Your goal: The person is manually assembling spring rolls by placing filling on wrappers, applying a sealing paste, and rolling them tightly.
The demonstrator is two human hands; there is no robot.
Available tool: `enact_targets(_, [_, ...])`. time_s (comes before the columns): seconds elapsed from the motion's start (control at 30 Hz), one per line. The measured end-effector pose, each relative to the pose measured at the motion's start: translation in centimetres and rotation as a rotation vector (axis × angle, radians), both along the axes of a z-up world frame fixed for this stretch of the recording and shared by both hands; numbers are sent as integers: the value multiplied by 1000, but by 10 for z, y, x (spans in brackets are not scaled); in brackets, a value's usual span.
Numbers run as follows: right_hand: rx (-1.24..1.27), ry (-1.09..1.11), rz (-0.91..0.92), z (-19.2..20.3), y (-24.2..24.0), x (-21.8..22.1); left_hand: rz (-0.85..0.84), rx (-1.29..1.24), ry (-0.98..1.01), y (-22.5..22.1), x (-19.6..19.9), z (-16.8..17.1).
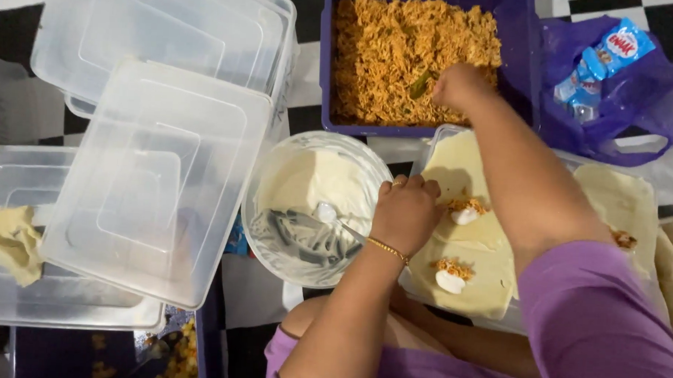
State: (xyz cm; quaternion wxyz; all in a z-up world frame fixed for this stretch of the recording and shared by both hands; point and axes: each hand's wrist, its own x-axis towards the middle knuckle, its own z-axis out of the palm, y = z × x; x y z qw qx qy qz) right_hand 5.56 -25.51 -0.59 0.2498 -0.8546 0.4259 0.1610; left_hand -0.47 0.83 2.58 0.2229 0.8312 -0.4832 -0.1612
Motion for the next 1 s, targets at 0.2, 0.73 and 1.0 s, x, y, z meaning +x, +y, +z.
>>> enact_targets(0.2, [-20,-323,154,-16,-43,-23,13,-18,-55,-2,-5,-3])
enact_targets(0.73, [-274,-167,243,-49,-51,13,8,-57,-124,-11,-6,-13])
enact_targets(1.0, [387,-626,-25,12,-46,-54,10,3,-2,1,14,-13])
